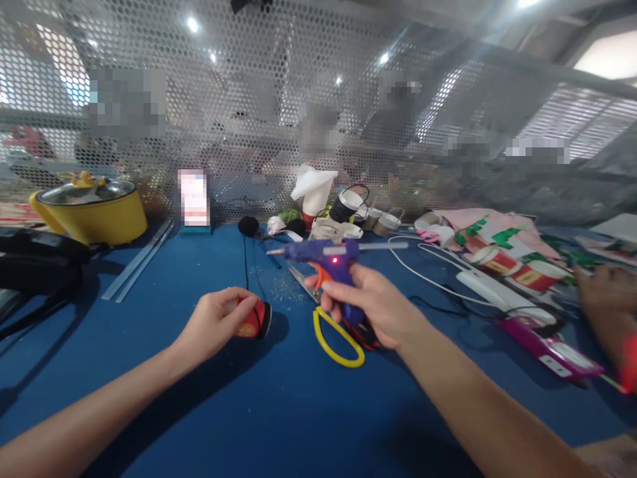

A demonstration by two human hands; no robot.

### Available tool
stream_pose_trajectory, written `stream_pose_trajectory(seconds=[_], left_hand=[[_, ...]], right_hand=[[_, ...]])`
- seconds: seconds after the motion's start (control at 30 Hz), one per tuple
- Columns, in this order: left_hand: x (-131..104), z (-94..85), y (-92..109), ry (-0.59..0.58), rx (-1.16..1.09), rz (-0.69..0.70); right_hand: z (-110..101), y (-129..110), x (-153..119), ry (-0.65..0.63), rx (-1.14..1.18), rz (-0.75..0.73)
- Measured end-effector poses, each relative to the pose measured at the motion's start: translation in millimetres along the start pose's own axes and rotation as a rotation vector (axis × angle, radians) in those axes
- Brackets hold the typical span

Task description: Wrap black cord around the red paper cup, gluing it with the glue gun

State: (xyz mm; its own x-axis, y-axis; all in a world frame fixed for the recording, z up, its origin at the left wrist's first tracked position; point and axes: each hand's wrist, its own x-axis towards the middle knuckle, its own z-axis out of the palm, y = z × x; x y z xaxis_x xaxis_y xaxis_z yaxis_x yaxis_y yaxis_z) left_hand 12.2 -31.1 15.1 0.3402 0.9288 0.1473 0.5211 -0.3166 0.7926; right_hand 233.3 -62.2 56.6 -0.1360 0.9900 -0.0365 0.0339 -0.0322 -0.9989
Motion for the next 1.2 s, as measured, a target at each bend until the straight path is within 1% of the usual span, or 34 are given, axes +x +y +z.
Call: stream_pose_trajectory(seconds=[0.1,0.2,0.37,0.43,0.53,0.63,0.83,0.93,1.13,1.2], left_hand=[[0.2,0.2,-1.1,-0.010,-0.001,-0.009],[0.9,0.8,-0.9,-0.009,-0.009,-0.033],[3.2,1.2,0.5,-0.031,-0.040,-0.102],[4.0,0.9,0.4,-0.043,-0.061,-0.118],[4.5,0.6,-0.1,-0.048,-0.091,-0.130],[4.6,0.9,0.1,-0.047,-0.101,-0.140],[3.8,2.3,2.4,-0.047,-0.122,-0.170],[3.4,2.6,3.3,-0.040,-0.122,-0.180],[3.0,2.1,3.3,-0.029,-0.134,-0.192],[2.8,1.8,3.3,-0.023,-0.117,-0.194]], right_hand=[[8.7,16.3,-9.8,-0.005,-0.023,0.061],[8.2,27.6,-11.4,-0.026,-0.110,0.083],[10.1,26.5,-15.5,-0.135,-0.259,0.101],[14.3,24.7,-18.7,-0.129,-0.331,0.145],[20.2,26.1,-23.4,-0.064,-0.478,0.187],[22.4,30.6,-26.7,-0.028,-0.640,0.114],[22.0,34.1,-27.9,0.004,-0.902,-0.151],[22.3,33.8,-28.7,0.009,-0.953,-0.242],[23.1,34.8,-32.3,0.058,-1.029,-0.318],[23.1,34.6,-32.4,0.062,-1.019,-0.346]])
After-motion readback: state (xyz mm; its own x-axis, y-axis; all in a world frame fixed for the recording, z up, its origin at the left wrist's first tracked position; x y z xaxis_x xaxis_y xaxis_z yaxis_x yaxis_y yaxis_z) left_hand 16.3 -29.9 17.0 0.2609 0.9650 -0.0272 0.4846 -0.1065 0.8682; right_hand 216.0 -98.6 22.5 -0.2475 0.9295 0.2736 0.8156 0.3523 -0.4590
